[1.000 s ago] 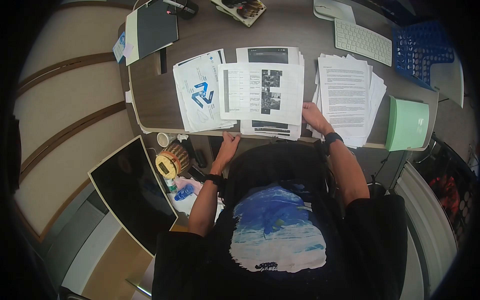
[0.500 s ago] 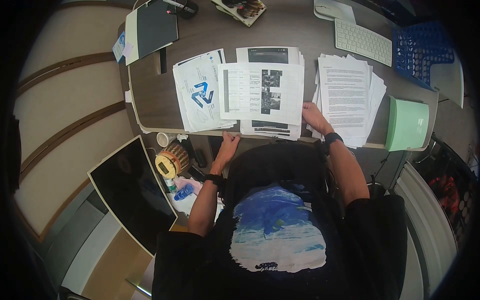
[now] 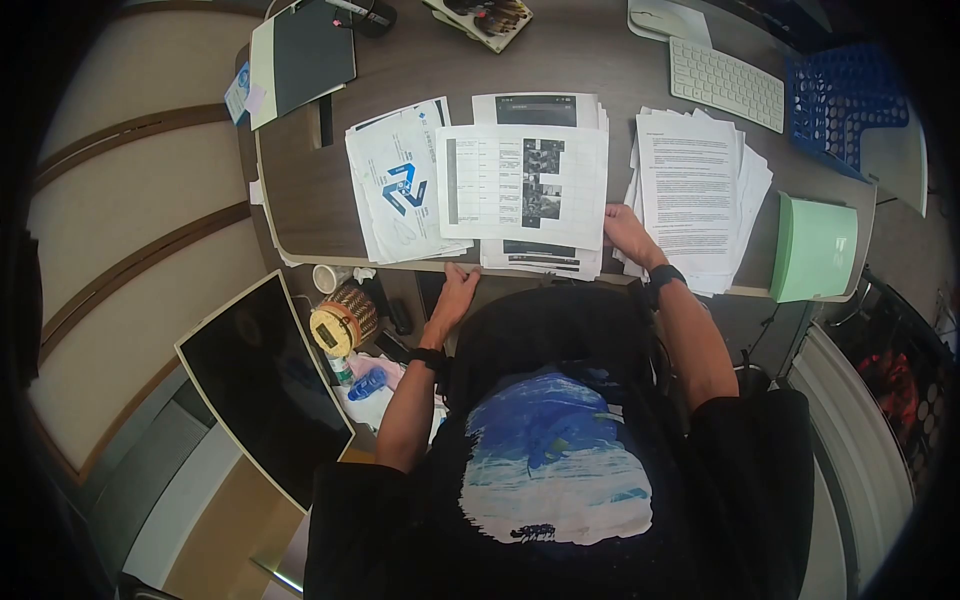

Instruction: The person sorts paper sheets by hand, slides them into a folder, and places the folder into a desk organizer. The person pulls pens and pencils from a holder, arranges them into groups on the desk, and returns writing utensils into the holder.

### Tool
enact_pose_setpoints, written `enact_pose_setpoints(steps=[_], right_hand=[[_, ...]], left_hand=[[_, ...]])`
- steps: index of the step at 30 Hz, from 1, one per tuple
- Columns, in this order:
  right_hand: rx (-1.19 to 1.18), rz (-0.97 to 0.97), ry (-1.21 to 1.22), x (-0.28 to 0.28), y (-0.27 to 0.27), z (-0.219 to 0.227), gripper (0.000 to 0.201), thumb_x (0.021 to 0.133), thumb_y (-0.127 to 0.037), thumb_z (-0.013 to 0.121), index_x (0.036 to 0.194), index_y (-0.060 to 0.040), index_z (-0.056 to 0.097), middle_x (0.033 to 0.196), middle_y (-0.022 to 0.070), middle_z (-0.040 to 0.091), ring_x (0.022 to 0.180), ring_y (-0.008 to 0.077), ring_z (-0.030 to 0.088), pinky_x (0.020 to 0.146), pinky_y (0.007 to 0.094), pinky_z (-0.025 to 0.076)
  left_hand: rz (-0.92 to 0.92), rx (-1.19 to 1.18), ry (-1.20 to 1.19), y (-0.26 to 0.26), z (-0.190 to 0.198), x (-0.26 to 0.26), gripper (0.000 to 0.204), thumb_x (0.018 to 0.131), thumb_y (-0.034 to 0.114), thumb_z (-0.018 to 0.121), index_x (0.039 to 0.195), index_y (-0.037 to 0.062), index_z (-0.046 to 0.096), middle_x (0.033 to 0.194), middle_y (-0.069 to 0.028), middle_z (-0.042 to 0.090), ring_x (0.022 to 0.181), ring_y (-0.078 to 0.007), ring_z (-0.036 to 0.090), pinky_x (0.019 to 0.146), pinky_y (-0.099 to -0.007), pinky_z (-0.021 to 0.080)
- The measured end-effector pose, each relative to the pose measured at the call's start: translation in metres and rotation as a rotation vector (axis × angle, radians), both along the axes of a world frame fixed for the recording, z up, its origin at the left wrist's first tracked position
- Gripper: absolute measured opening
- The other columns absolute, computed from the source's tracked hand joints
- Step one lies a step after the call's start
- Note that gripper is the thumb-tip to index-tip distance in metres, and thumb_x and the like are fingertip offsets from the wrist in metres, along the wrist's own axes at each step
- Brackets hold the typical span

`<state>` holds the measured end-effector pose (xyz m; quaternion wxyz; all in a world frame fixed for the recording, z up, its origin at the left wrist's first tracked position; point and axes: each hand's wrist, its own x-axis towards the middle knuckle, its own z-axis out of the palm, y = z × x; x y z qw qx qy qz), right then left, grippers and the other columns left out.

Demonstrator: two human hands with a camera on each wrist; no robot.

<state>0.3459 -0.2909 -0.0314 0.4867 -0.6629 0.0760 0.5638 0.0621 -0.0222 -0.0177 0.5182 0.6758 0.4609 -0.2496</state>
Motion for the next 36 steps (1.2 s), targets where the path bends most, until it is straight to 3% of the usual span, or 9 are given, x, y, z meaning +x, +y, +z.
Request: enact_pose_setpoints(steps=[11,14,19,26,28,36], right_hand=[[-0.005,0.019,-0.018,0.0,-0.001,-0.005,0.026,0.108,-0.02,0.062,0.107,0.0003,0.078,0.087,-0.0025,0.072,0.068,0.0037,0.058,0.064,0.0236,0.048],[-0.009,-0.058,0.001,-0.002,0.003,0.002,0.026,0.107,-0.02,0.062,0.106,0.0004,0.078,0.087,-0.0023,0.072,0.067,0.0037,0.057,0.064,0.0233,0.047],[-0.045,0.061,-0.029,0.004,0.005,0.013,0.027,0.108,-0.02,0.061,0.107,0.0006,0.078,0.092,0.0001,0.075,0.076,0.0059,0.064,0.069,0.0244,0.053],[-0.028,0.007,0.001,0.002,0.007,0.017,0.029,0.108,-0.022,0.061,0.111,0.0011,0.078,0.094,0.0004,0.076,0.078,0.006,0.065,0.071,0.0244,0.054],[-0.008,-0.026,0.011,0.0,0.006,0.014,0.029,0.108,-0.022,0.061,0.112,0.0016,0.078,0.096,0.0013,0.076,0.08,0.0064,0.067,0.074,0.0247,0.056],[-0.008,0.001,-0.007,0.0,0.002,0.004,0.029,0.108,-0.022,0.062,0.111,0.0014,0.078,0.093,-0.0004,0.075,0.076,0.0043,0.063,0.07,0.0233,0.053]], left_hand=[[0.005,0.002,0.0,0.0,-0.001,-0.001,0.054,0.105,0.049,0.061,0.11,-0.0005,0.041,0.097,-0.0268,0.063,0.095,-0.0433,0.064,0.092,-0.0481,0.049],[0.003,-0.002,-0.011,0.0,-0.001,0.0,0.053,0.105,0.049,0.061,0.11,-0.0004,0.041,0.097,-0.0268,0.063,0.095,-0.0428,0.064,0.092,-0.0481,0.049],[0.002,-0.003,-0.003,0.0,0.0,0.0,0.053,0.105,0.049,0.06,0.11,-0.0001,0.04,0.097,-0.0263,0.063,0.095,-0.0419,0.064,0.093,-0.0477,0.049],[-0.002,-0.01,0.013,0.001,0.002,0.002,0.053,0.106,0.048,0.06,0.109,-0.0003,0.04,0.098,-0.0267,0.063,0.096,-0.0419,0.065,0.093,-0.0473,0.049],[-0.017,-0.009,0.008,0.001,-0.001,0.0,0.053,0.105,0.046,0.06,0.117,-0.0024,0.041,0.104,-0.0302,0.066,0.103,-0.05,0.067,0.095,-0.0511,0.05],[-0.027,0.0,0.011,0.001,0.0,0.001,0.052,0.104,0.045,0.061,0.116,-0.0019,0.042,0.105,-0.0294,0.067,0.103,-0.0503,0.067,0.095,-0.0516,0.051]])
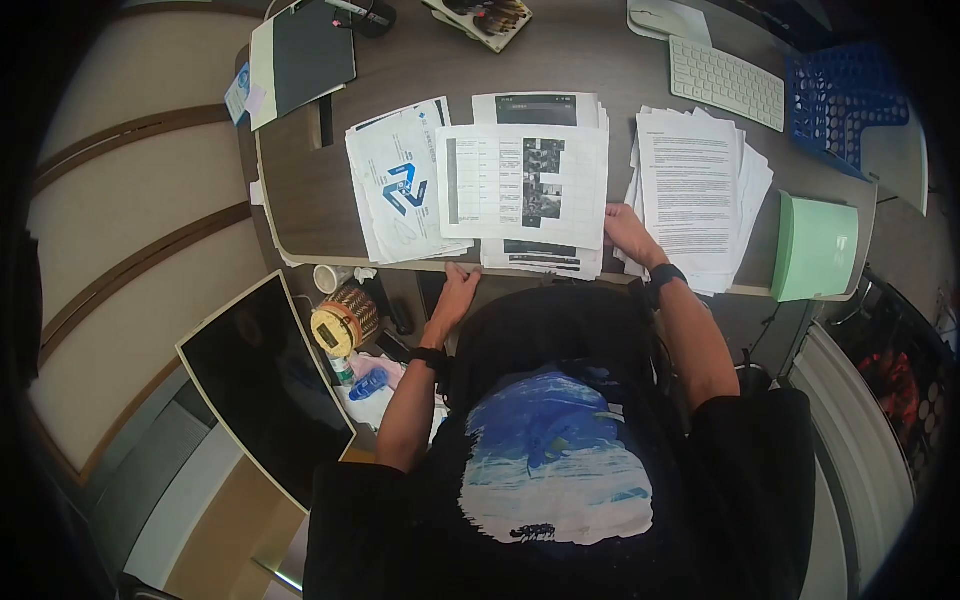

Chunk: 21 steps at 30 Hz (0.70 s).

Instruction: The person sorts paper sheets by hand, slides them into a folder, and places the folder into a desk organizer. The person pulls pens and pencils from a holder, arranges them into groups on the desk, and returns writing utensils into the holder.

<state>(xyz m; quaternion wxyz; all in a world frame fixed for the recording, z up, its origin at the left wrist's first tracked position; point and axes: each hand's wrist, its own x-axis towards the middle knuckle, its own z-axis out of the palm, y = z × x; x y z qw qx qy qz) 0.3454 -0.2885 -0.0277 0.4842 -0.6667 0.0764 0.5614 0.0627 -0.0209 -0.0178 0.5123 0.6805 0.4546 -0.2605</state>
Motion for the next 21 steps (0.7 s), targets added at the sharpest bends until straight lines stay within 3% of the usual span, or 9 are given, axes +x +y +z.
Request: enact_pose_setpoints(steps=[5,8,10,13,20,21], right_hand=[[-0.001,0.01,0.0,0.002,-0.004,-0.007,0.028,0.108,-0.022,0.062,0.111,0.001,0.079,0.093,-0.0004,0.075,0.075,0.0043,0.063,0.07,0.0233,0.052],[-0.006,0.04,0.001,0.003,-0.003,-0.003,0.028,0.107,-0.021,0.062,0.113,0.001,0.078,0.098,0.0015,0.077,0.082,0.0064,0.068,0.076,0.025,0.057],[-0.014,0.033,0.018,0.004,0.0,0.006,0.028,0.107,-0.021,0.063,0.115,0.001,0.077,0.103,0.0029,0.077,0.087,0.0084,0.071,0.082,0.0267,0.059],[0.009,0.013,0.02,0.002,-0.004,-0.005,0.028,0.107,-0.022,0.063,0.117,0.001,0.077,0.104,0.0029,0.077,0.089,0.0087,0.072,0.083,0.0271,0.06],[0.015,0.026,0.015,0.002,-0.004,-0.005,0.029,0.108,-0.023,0.062,0.114,0.0005,0.078,0.1,0.0021,0.077,0.085,0.0074,0.07,0.079,0.0265,0.058],[0.015,0.014,0.026,0.002,-0.004,-0.007,0.029,0.108,-0.023,0.062,0.114,0.0003,0.078,0.099,0.0016,0.077,0.084,0.0069,0.069,0.079,0.0259,0.058]], left_hand=[[0.0,0.004,-0.002,0.0,-0.003,-0.002,0.052,0.104,0.045,0.061,0.116,-0.0021,0.041,0.105,-0.0298,0.067,0.104,-0.051,0.067,0.095,-0.0521,0.05],[0.0,0.002,-0.009,0.0,-0.004,-0.002,0.053,0.104,0.045,0.061,0.117,-0.0021,0.041,0.106,-0.0303,0.066,0.104,-0.0514,0.067,0.095,-0.0521,0.05],[0.014,0.002,-0.028,-0.001,-0.002,-0.001,0.051,0.106,0.045,0.061,0.11,-0.001,0.039,0.098,-0.0263,0.062,0.095,-0.0416,0.064,0.093,-0.0479,0.049],[0.016,-0.003,-0.025,-0.001,-0.001,-0.001,0.051,0.106,0.045,0.061,0.109,-0.001,0.039,0.097,-0.0259,0.062,0.095,-0.0411,0.064,0.093,-0.0479,0.049],[0.014,-0.005,-0.024,0.0,0.0,0.0,0.052,0.106,0.046,0.06,0.11,-0.001,0.04,0.098,-0.0264,0.063,0.095,-0.0419,0.064,0.093,-0.0477,0.049],[0.006,-0.007,-0.01,0.0,0.0,0.001,0.052,0.105,0.045,0.06,0.114,-0.0019,0.04,0.103,-0.0297,0.065,0.1,-0.0473,0.065,0.095,-0.0502,0.049]])
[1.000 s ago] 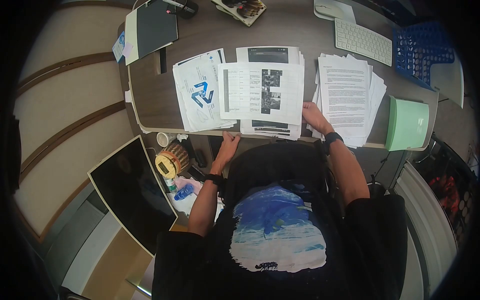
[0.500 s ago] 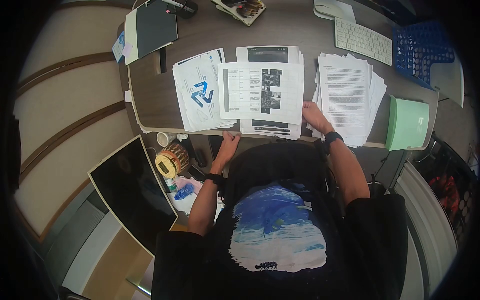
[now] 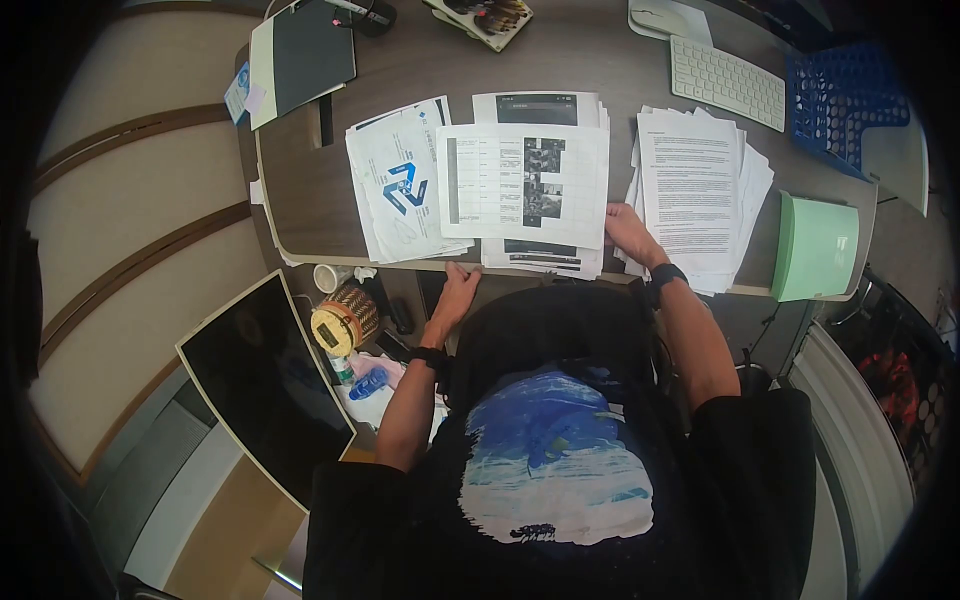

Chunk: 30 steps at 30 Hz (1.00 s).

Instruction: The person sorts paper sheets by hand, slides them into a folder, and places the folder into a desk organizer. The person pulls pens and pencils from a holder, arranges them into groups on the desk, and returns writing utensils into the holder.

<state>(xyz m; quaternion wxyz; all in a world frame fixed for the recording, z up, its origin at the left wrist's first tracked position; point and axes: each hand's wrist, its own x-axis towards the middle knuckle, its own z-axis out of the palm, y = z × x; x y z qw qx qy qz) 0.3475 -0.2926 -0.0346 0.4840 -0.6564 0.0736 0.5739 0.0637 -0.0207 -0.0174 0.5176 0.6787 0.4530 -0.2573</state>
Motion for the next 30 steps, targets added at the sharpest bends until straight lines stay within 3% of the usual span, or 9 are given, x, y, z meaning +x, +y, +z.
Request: enact_pose_setpoints(steps=[1,26,28,30], right_hand=[[0.0,-0.012,0.011,0.0,-0.001,-0.002,0.029,0.108,-0.023,0.062,0.113,0.0001,0.078,0.098,0.0012,0.076,0.083,0.0063,0.068,0.078,0.0253,0.057],[-0.047,0.027,-0.01,0.002,0.002,0.004,0.025,0.109,-0.019,0.062,0.118,0.0,0.076,0.102,0.0008,0.077,0.085,0.0062,0.069,0.077,0.0244,0.057],[-0.027,0.002,-0.004,0.001,0.002,0.006,0.029,0.108,-0.023,0.062,0.116,0.0002,0.077,0.103,0.0013,0.077,0.092,0.0082,0.072,0.086,0.0284,0.06],[-0.021,-0.011,0.0,0.0,0.005,0.011,0.029,0.108,-0.023,0.062,0.115,0.0004,0.077,0.101,0.0007,0.076,0.089,0.0072,0.07,0.084,0.0272,0.059]], left_hand=[[-0.009,-0.002,0.014,0.0,0.001,0.001,0.053,0.105,0.044,0.06,0.117,-0.0027,0.04,0.107,-0.033,0.067,0.105,-0.0527,0.066,0.096,-0.0528,0.05],[0.003,0.005,0.006,0.0,-0.001,-0.001,0.053,0.104,0.045,0.06,0.118,-0.0022,0.04,0.104,-0.0313,0.067,0.104,-0.052,0.066,0.096,-0.0523,0.05],[0.002,0.008,0.003,-0.001,-0.002,-0.001,0.054,0.106,0.048,0.06,0.113,-0.0021,0.041,0.1,-0.0275,0.064,0.097,-0.0436,0.065,0.093,-0.0486,0.05],[0.0,0.011,0.002,-0.001,-0.005,-0.003,0.054,0.106,0.048,0.059,0.113,-0.0022,0.041,0.1,-0.0279,0.064,0.097,-0.0439,0.066,0.093,-0.0487,0.05]])
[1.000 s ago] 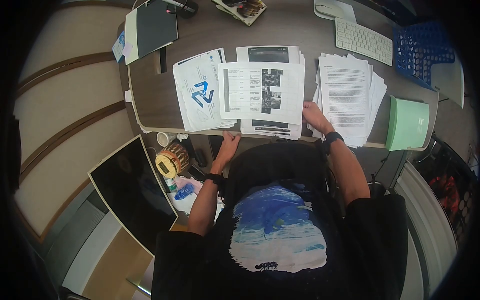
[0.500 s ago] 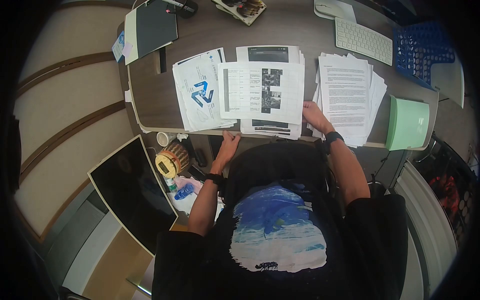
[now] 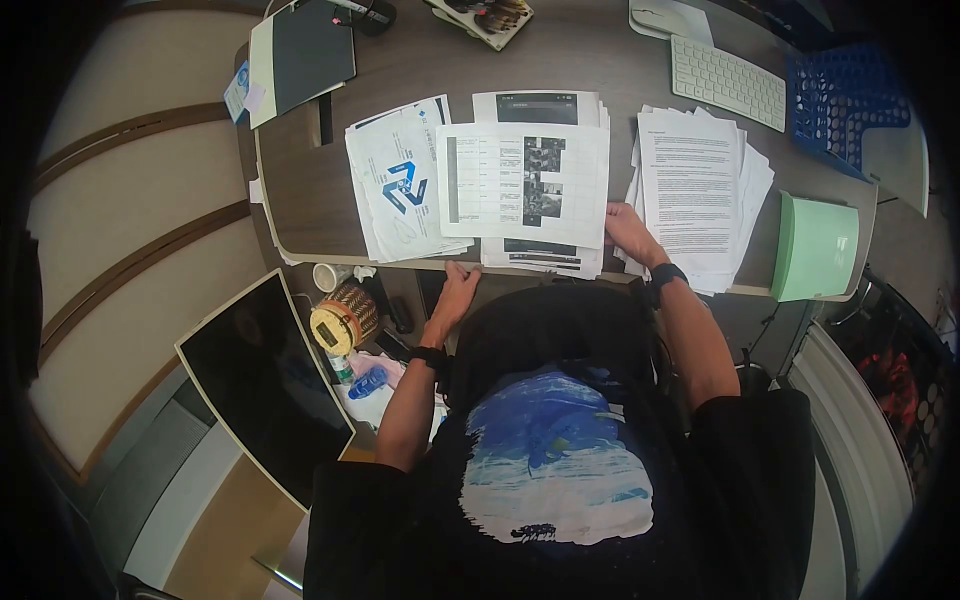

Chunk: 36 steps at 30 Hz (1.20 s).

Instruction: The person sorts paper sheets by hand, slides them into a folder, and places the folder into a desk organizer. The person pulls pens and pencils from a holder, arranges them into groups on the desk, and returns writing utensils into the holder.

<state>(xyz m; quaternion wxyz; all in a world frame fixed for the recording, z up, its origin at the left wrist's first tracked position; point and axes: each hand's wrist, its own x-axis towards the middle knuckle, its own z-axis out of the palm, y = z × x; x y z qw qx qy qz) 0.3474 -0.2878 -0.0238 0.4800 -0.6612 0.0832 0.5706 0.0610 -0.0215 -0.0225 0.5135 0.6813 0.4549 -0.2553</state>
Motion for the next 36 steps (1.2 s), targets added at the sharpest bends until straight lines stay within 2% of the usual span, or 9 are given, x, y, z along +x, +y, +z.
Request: enact_pose_setpoints(steps=[4,10,14,22,35,36], right_hand=[[0.011,-0.012,0.008,0.0,-0.001,-0.004,0.028,0.108,-0.022,0.061,0.112,0.0007,0.078,0.096,-0.0008,0.075,0.08,0.0048,0.066,0.075,0.024,0.055],[0.009,0.019,-0.009,0.001,-0.007,-0.016,0.028,0.108,-0.021,0.061,0.111,0.0011,0.078,0.095,-0.0005,0.074,0.077,0.0044,0.064,0.073,0.0235,0.054],[0.013,-0.042,0.008,-0.001,0.001,-0.001,0.028,0.108,-0.022,0.061,0.111,0.0012,0.078,0.094,-0.0002,0.075,0.076,0.0044,0.063,0.07,0.0234,0.053],[0.01,0.028,-0.006,0.001,-0.009,-0.02,0.029,0.108,-0.023,0.061,0.112,0.0016,0.078,0.097,0.0011,0.076,0.083,0.0064,0.069,0.079,0.0249,0.057],[0.027,-0.002,0.008,0.001,-0.004,-0.009,0.03,0.108,-0.024,0.062,0.116,0.0012,0.077,0.104,0.0026,0.077,0.089,0.0076,0.069,0.083,0.0268,0.058],[0.021,0.007,0.007,0.002,-0.004,-0.009,0.03,0.108,-0.024,0.062,0.116,0.0012,0.077,0.104,0.0026,0.077,0.09,0.0078,0.07,0.084,0.0269,0.058]], left_hand=[[-0.004,-0.002,0.008,0.0,0.002,0.002,0.055,0.106,0.048,0.059,0.114,-0.0026,0.041,0.101,-0.0285,0.064,0.097,-0.0445,0.066,0.094,-0.0489,0.049],[-0.002,-0.001,-0.007,0.0,0.0,0.0,0.054,0.106,0.048,0.059,0.113,-0.0022,0.04,0.1,-0.0283,0.064,0.097,-0.0442,0.065,0.093,-0.0492,0.049],[-0.002,0.0,-0.001,0.0,0.001,0.001,0.053,0.106,0.048,0.059,0.113,-0.0019,0.04,0.099,-0.0277,0.063,0.097,-0.0436,0.065,0.093,-0.0491,0.049],[0.001,-0.013,-0.005,0.001,0.002,0.001,0.053,0.106,0.047,0.059,0.113,-0.002,0.039,0.1,-0.0273,0.064,0.097,-0.043,0.066,0.094,-0.0486,0.05],[0.01,-0.014,0.003,0.0,0.002,0.002,0.054,0.106,0.047,0.059,0.113,-0.0023,0.039,0.099,-0.0275,0.063,0.096,-0.0438,0.065,0.094,-0.0486,0.049],[0.008,-0.015,0.006,0.001,0.002,0.002,0.054,0.105,0.047,0.06,0.116,-0.0022,0.04,0.103,-0.0294,0.065,0.101,-0.0479,0.066,0.095,-0.0503,0.05]])
